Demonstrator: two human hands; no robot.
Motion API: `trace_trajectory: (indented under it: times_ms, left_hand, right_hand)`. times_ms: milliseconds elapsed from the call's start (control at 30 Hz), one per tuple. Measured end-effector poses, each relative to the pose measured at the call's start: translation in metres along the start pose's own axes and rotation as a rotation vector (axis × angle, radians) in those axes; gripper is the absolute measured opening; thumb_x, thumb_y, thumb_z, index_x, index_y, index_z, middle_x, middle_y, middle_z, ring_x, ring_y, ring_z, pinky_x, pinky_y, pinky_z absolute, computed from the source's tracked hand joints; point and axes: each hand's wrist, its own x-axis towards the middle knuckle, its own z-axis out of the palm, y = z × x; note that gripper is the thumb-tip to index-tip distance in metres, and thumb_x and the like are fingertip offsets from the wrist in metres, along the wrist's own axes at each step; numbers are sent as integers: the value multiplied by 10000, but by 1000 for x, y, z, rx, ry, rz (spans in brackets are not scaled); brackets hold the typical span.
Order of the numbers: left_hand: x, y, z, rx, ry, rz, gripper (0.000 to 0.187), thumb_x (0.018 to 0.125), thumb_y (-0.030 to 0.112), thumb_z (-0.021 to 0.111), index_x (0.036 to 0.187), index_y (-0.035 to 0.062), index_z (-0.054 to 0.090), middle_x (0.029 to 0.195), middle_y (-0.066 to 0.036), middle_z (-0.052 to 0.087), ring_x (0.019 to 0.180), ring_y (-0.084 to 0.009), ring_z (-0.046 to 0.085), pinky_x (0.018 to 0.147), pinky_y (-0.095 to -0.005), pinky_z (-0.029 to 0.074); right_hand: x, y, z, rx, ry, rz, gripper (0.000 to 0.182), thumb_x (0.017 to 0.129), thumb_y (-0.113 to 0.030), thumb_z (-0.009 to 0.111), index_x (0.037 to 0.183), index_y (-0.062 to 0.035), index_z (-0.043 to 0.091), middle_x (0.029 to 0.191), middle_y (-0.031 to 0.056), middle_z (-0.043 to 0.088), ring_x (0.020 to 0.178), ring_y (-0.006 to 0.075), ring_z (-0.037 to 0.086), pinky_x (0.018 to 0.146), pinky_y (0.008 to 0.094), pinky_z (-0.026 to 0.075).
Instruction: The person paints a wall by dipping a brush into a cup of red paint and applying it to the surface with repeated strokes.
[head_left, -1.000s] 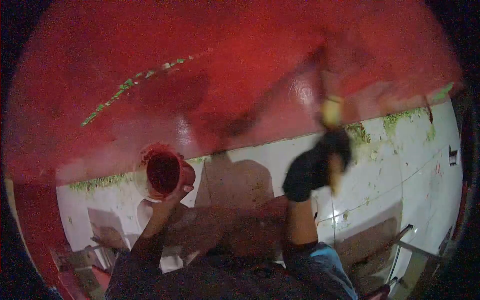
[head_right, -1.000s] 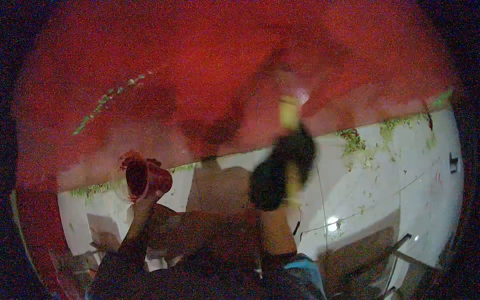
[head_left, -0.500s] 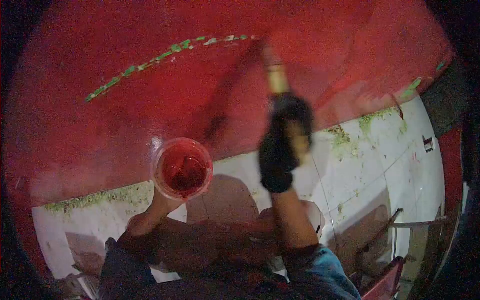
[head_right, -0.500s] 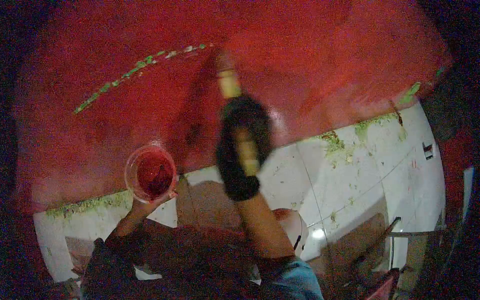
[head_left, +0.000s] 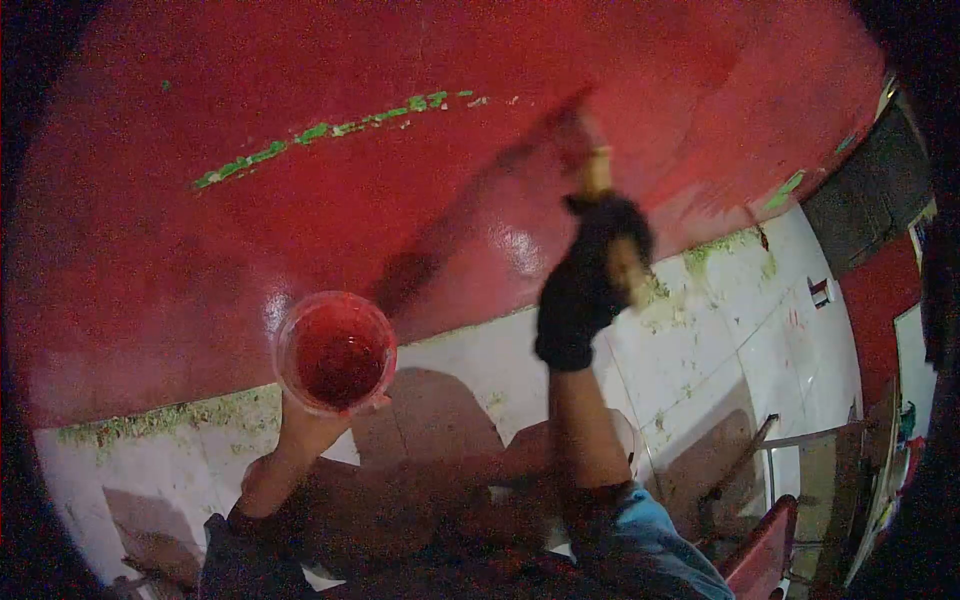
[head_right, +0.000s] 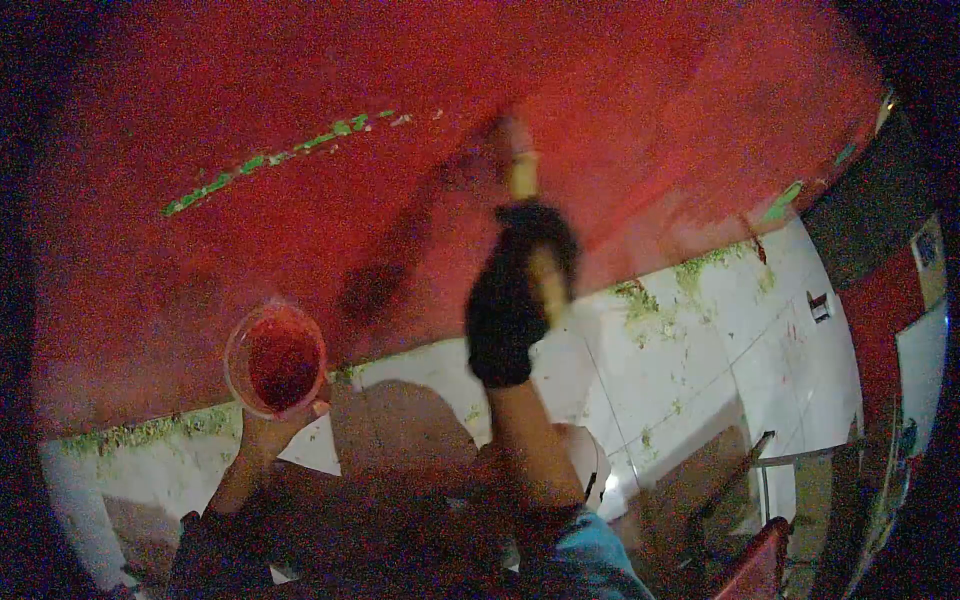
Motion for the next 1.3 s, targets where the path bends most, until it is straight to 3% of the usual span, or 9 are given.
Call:
trace_trajectory:
  times_ms: [33,367,467,600,700,800,1000,1200,1300]
  left_hand:
    - [1,6,4,-89,-20,18,801,543,45,810,1207,61,363,1121,-90,522,1026,-196,530,869,-334,458]
    - [4,-3,6,-3,-78,-42,795,555,70,805,1214,67,360,1153,-81,506,1035,-206,525,895,-361,440]
    - [10,-22,19,-452,-51,-159,817,539,95,821,1213,68,361,1160,-81,502,1041,-207,520,915,-368,418]
    - [19,5,24,-380,-150,-136,618,619,128,769,1153,92,460,1109,-66,529,1051,-190,504,933,-361,401]
    - [24,-21,21,30,-152,8,650,621,180,777,1173,94,444,1115,-77,521,1081,-192,481,953,-374,380]
    - [27,-67,13,-446,-64,-232,739,598,115,791,1208,83,374,1181,-89,486,1060,-213,510,907,-370,419]
    - [30,7,23,137,-104,168,728,606,93,779,1207,70,369,1167,-94,486,1067,-231,498,897,-381,427]
    - [33,14,32,14,-36,116,839,584,278,811,1250,105,329,1129,-95,499,1051,-230,498,922,-369,408]
    - [42,20,44,-752,-35,185,848,467,83,833,1186,34,386,1163,-100,485,1042,-202,500,904,-352,422]
  right_hand:
    - [-17,0,-3,-43,-190,143,143,857,-88,492,974,-26,546,908,75,562,870,180,499,821,296,384]
    - [30,25,-26,87,347,128,168,852,-157,546,908,0,521,873,87,606,810,163,559,787,296,425]
    - [-20,38,-15,-291,64,-132,227,859,-148,533,1030,-2,557,1005,70,588,893,175,533,831,312,404]
    - [-38,-16,-24,-230,-891,87,315,846,-239,479,1104,-67,534,1092,149,536,1035,285,499,890,392,388]
    - [-43,35,-27,-276,-695,28,284,786,-244,564,1003,-62,554,961,125,567,875,237,530,812,348,406]
    - [17,22,-17,-164,152,-1,241,855,-165,537,1050,-23,549,914,91,555,839,205,512,818,317,408]
    - [-30,20,-16,-513,-12,165,327,885,-179,434,1177,-40,482,1134,141,498,944,205,496,774,309,399]
    - [-22,-21,-27,-282,-139,150,359,886,-309,408,1116,-46,485,1049,150,534,805,205,540,585,278,416]
    - [-8,-33,-39,-128,-289,164,393,886,-374,395,1086,-49,487,1007,154,551,735,205,562,491,263,424]
